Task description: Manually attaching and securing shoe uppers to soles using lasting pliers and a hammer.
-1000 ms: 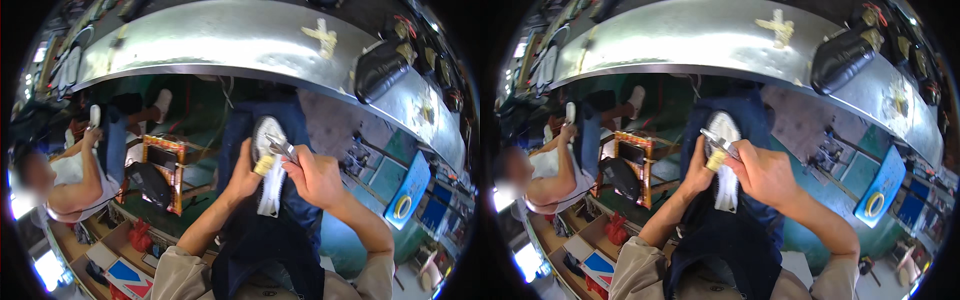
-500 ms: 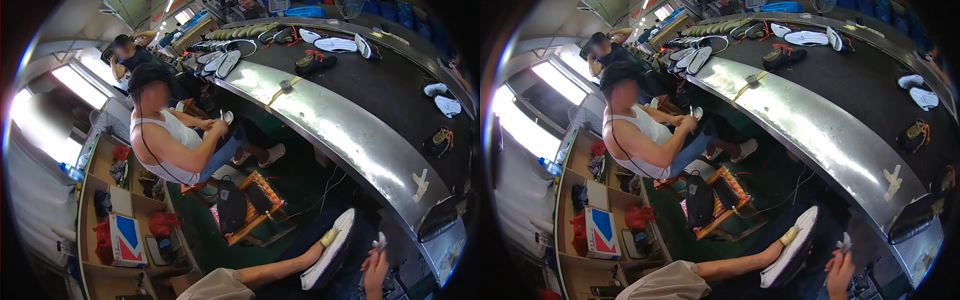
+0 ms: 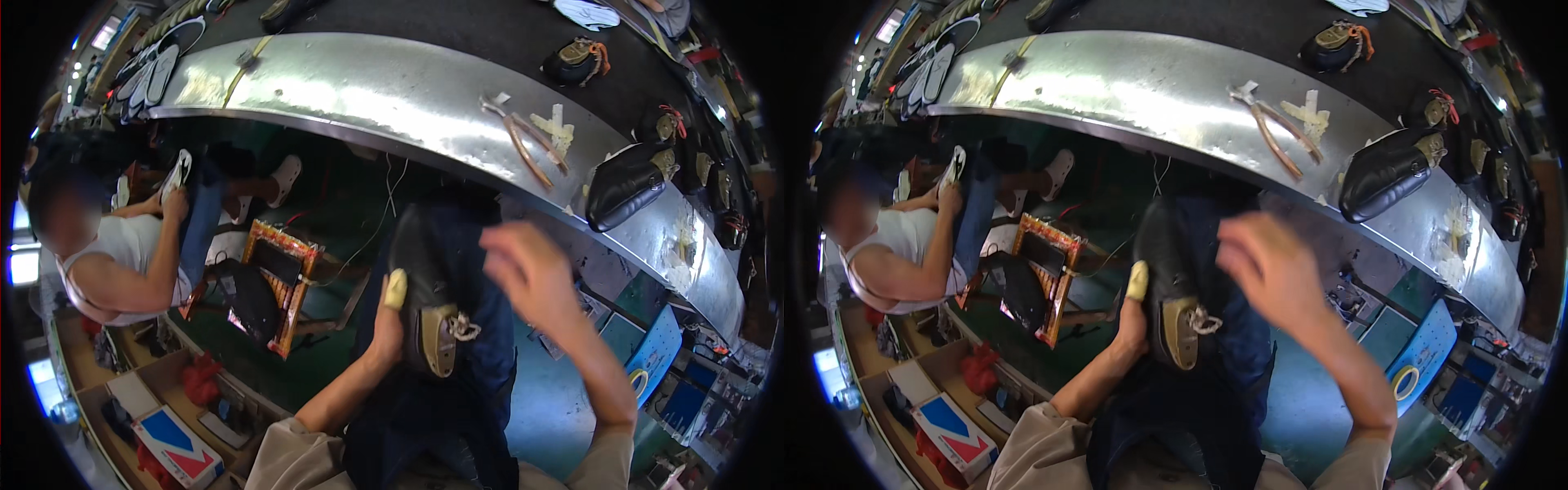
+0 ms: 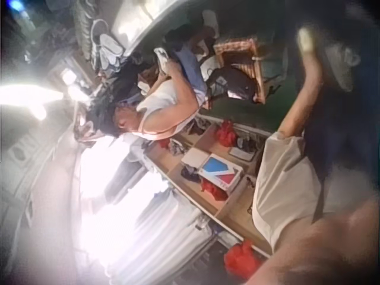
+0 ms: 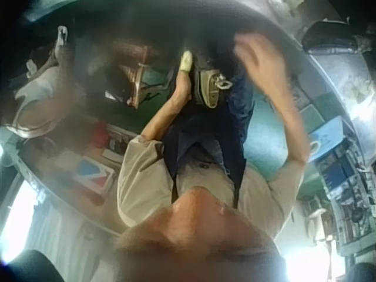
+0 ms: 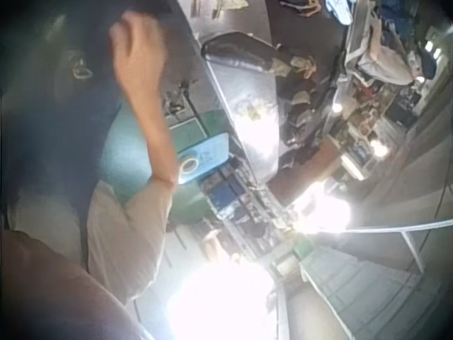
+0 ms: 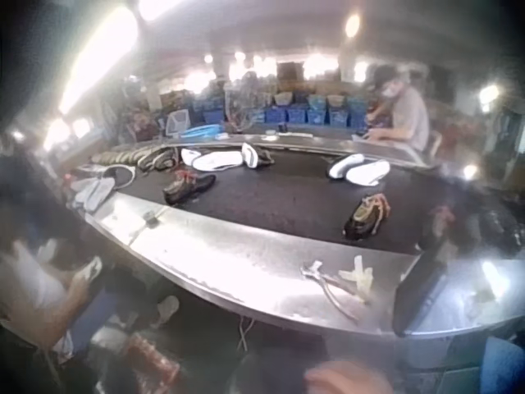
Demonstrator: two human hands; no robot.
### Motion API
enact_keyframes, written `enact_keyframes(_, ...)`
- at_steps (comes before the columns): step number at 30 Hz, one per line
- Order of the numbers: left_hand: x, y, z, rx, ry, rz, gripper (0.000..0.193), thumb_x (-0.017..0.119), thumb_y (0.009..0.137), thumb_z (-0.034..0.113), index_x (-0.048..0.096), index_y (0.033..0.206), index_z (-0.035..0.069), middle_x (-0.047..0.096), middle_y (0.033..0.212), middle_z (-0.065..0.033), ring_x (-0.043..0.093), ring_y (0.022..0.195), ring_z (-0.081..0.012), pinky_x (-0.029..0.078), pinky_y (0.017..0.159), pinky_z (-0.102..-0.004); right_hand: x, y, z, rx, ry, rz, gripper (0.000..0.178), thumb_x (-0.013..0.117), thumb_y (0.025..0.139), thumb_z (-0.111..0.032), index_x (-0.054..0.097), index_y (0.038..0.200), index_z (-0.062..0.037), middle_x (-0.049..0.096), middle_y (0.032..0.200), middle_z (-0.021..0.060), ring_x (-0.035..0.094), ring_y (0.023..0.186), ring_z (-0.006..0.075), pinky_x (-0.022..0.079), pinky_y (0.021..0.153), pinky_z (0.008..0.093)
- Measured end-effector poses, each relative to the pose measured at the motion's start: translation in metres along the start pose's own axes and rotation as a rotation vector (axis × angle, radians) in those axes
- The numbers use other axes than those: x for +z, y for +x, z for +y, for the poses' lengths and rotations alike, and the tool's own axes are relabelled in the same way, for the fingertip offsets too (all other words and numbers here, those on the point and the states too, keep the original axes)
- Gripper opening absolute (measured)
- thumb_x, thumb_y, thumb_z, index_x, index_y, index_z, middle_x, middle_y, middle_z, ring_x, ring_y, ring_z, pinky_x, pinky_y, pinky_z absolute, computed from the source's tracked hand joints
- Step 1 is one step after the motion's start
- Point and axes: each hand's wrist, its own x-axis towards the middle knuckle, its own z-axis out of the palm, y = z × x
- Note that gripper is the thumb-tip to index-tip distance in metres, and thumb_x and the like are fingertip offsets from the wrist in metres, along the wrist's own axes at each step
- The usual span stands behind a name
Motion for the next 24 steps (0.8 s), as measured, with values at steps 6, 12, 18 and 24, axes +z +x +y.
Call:
enact_keyframes(6,0.058,0.007,-0.001,0.467,0.339,-0.116,0.07,0.043,0.106,0.011,0.008,0.166,0.005,0.031,0.163,-0.0181,0.037,0.149,-0.0283,0.028,0.123,-0.0393,0.051,-0.075,-0.026,0.273,0.61,-0.037,0.091,0.086,0.086,-0.036,0.039,0.153,0.0018,0.053,0.147,0.0181,0.051,0.135,0.0297,0.039,0.115,0.0401)
enact_keyframes(12,0.159,0.022,0.073,0.655,0.711,-0.671,0.074,0.057,0.101,0.028,0.022,0.163,0.005,0.047,0.152,-0.0242,0.056,0.133,-0.0345,0.039,0.114,-0.047,-0.11,-0.07,0.006,0.513,1.058,0.428,0.059,0.058,0.103,-0.041,0.055,0.14,0.0044,0.068,0.129,0.0139,0.069,0.114,0.0224,0.054,0.101,0.039)
enact_keyframes(18,0.14,0.091,0.132,0.802,0.854,-0.397,0.062,0.055,0.106,0.033,0.034,0.156,0.002,0.056,0.14,-0.0188,0.064,0.11,-0.0231,0.049,0.103,-0.0411,-0.315,0.006,0.145,0.692,0.409,0.71,0.062,0.065,0.091,-0.06,0.067,0.126,-0.0078,0.076,0.103,0.0062,0.075,0.089,0.0191,0.062,0.074,0.0344)
enact_keyframes(24,0.184,0.187,0.191,0.974,1.043,-0.399,0.049,0.055,0.104,0.018,0.045,0.149,0.002,0.06,0.136,-0.0179,0.062,0.119,-0.0268,0.05,0.102,-0.0402,-0.401,0.125,0.289,0.84,0.169,0.817,0.068,0.064,0.086,-0.07,0.068,0.118,-0.0101,0.075,0.097,0.0068,0.074,0.078,0.0209,0.058,0.073,0.0357)
